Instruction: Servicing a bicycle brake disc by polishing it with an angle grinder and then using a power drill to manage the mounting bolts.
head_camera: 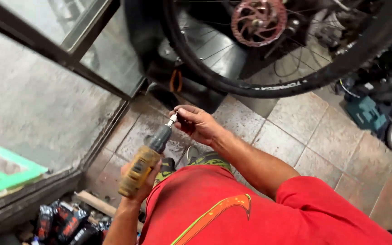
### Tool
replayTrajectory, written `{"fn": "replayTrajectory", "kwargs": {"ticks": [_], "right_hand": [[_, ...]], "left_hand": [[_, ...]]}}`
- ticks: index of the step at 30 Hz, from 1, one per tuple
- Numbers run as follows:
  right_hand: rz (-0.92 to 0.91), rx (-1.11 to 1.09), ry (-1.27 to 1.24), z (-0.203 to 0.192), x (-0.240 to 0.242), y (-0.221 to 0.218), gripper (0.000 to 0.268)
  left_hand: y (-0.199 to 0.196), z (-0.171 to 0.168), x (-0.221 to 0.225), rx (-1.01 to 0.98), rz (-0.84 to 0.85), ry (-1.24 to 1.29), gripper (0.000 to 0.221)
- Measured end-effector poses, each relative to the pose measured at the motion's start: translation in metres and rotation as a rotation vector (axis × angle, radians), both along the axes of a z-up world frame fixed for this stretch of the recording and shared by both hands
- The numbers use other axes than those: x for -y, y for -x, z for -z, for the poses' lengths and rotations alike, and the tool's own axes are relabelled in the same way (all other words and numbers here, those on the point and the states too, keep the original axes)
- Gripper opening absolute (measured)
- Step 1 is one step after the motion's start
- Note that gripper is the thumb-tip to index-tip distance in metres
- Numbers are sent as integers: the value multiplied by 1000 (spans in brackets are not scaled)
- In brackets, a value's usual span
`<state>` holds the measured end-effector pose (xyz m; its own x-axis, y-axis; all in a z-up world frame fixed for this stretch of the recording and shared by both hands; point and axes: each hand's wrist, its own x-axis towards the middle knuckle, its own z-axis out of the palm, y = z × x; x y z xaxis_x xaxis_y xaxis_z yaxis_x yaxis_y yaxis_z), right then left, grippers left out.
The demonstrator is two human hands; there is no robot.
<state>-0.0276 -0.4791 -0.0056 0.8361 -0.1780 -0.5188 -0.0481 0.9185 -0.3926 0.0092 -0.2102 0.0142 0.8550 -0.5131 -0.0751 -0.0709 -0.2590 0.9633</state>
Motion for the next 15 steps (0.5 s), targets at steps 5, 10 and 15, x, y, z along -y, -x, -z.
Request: {"fn": "replayTrajectory", "kwargs": {"ticks": [5,10,15], "right_hand": [[62,-47,34,-4,34,5,19],[239,-35,86,15,76,6,21],[348,-25,79,-2,124,-11,23]], "left_hand": [[-33,-16,35,273,236,-66,38],[-80,-14,102,-271,464,-120,26],[-97,-56,173,-209,451,-240,35]]}}
